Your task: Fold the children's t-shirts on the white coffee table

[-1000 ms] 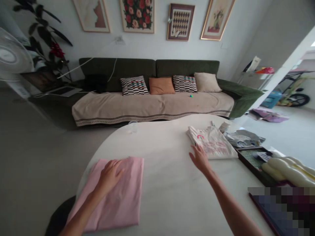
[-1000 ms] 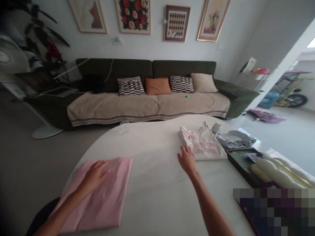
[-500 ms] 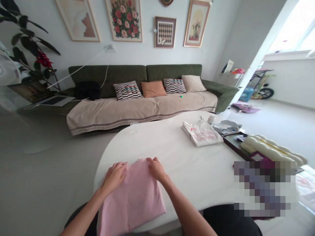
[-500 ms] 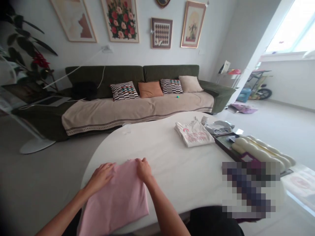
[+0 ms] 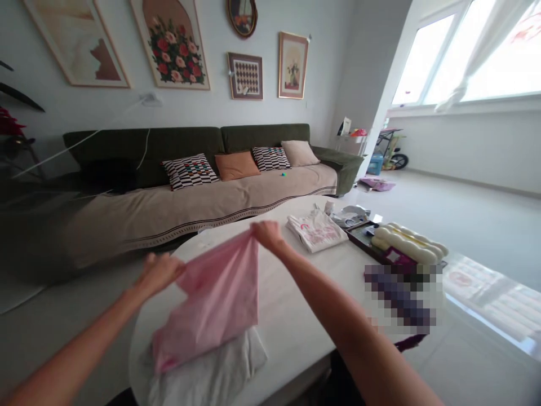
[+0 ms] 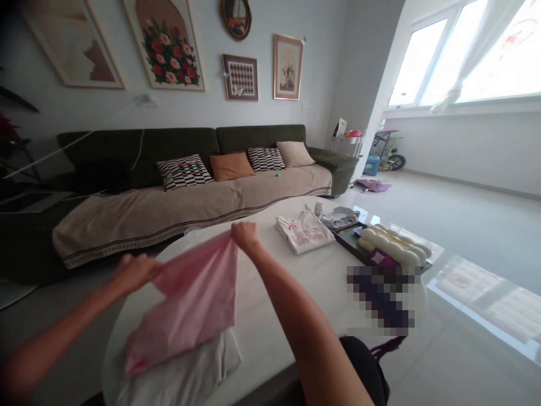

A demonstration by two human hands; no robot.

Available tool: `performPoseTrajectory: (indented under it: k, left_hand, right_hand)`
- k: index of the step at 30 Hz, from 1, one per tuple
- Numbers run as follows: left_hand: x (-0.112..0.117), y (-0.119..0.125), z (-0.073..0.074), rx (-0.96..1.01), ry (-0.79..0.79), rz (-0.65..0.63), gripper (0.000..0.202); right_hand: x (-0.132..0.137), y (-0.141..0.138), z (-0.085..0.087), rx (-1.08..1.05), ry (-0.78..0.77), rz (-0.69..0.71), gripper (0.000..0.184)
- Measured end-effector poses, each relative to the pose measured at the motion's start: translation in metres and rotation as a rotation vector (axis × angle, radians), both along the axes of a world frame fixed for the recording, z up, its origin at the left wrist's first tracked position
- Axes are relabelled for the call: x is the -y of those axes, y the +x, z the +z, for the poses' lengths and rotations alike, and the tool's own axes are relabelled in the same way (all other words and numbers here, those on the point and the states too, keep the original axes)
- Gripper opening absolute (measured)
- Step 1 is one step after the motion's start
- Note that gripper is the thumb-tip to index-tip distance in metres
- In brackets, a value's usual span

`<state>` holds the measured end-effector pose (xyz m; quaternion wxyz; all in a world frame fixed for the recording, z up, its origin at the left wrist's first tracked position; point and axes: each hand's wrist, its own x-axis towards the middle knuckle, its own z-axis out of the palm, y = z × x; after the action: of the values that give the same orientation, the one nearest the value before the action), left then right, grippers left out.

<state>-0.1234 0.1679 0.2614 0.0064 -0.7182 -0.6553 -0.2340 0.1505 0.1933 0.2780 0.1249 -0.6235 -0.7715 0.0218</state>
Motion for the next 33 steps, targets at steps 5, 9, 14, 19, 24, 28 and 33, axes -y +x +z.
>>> performPoseTrajectory:
  k: [5,9,14,19,24,28,33]
  left_hand:
    - [-0.026,0.007,0.118,-0.224,0.426,-0.006,0.055]
    - [0.015,0.027,0.118,-0.395,0.668,-0.129,0.055]
    - [0.081,0.061,0.01,-0.368,0.141,-0.348,0.032]
    - [0.129,0.061,-0.107,-0.058,-0.373,-0.603,0.026]
    - [0.124,0.028,-0.201,-0.046,-0.229,-0.12,0.051]
    - [0.108,0.007,-0.231,-0.201,-0.224,-0.015,0.056]
    - [0.073,-0.033,-0.216,-0.242,-0.302,0.0,0.055]
  right_hand:
    - [-0.007,0.064,0.097,-0.056,0.5,-0.171,0.033]
    - [0.035,0.117,0.08,-0.037,0.909,-0.164,0.021]
    - [0.106,0.178,-0.035,0.022,0.782,-0.086,0.023]
    - [0.175,0.217,-0.158,0.07,0.115,-0.176,0.029]
    - [0.183,0.177,-0.197,-0.078,-0.069,-0.188,0.043]
    - [0.151,0.112,-0.201,-0.099,-0.153,-0.014,0.045]
    - [0.139,0.09,-0.219,-0.079,-0.276,-0.085,0.055]
